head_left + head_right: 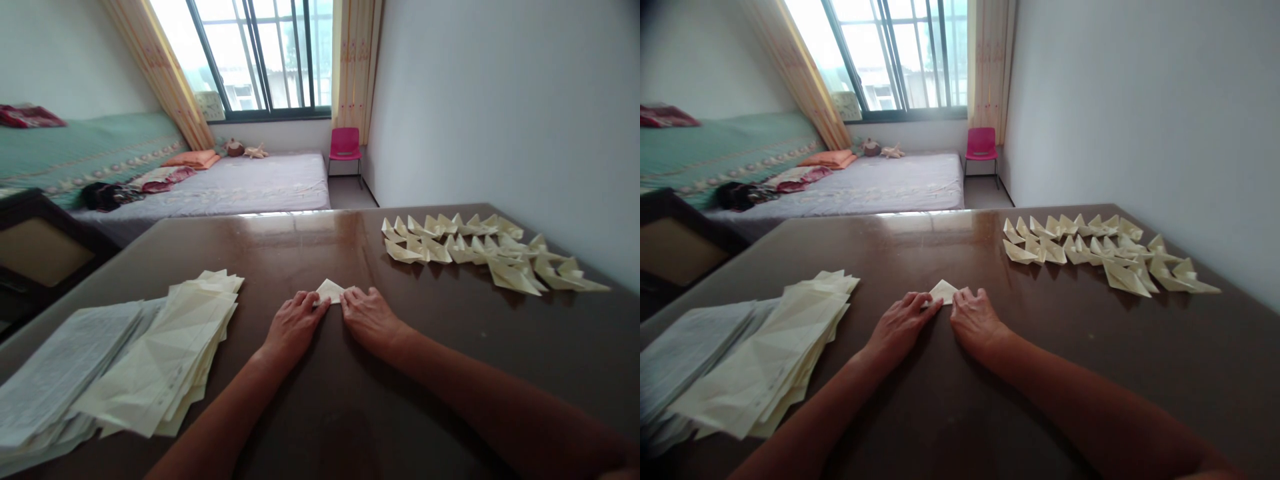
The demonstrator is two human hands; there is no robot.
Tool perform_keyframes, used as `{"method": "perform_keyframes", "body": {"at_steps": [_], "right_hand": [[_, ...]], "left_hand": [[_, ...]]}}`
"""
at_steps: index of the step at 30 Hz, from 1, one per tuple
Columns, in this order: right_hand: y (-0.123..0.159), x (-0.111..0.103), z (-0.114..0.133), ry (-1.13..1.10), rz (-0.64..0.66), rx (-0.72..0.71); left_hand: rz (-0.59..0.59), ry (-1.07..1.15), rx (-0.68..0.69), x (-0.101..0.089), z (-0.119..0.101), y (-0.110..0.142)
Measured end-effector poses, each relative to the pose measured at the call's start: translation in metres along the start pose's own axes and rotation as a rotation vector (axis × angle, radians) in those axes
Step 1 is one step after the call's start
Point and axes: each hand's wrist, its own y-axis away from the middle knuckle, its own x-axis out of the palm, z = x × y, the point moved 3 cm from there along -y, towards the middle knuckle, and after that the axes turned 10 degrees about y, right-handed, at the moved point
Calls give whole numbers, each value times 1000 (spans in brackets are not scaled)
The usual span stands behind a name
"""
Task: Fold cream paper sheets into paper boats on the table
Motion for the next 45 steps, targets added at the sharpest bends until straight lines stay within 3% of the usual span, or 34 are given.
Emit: {"method": "perform_keyframes", "body": {"at_steps": [10, 12, 15, 19, 22, 27, 31, 37, 45], "right_hand": [[3, -7, -17, -60, 195, 96], [0, -9, -28, -86, 144, 107], [-7, -7, -50, -155, -34, 174], [-18, 15, -68, -374, -16, 154], [-23, 27, -65, -522, -8, 102], [-23, 25, -45, -661, -153, -33], [-23, 20, -40, -704, -198, -133], [-28, 33, -56, -813, -54, 47], [-29, 35, -53, -791, -19, 42]], "left_hand": [[-13, -41, -78, -11, 1, 3], [-42, -33, -72, -9, 3, 3], [-97, 11, -57, -6, 4, 3], [-129, 44, -44, -6, 4, 3], [-160, 30, -47, -8, 1, 2], [-244, -3, -5, -8, -7, 1], [-183, 22, 16, -4, -7, 1], [-79, 47, 60, -2, -7, 4], [-87, 18, 89, -4, -10, 5]]}}
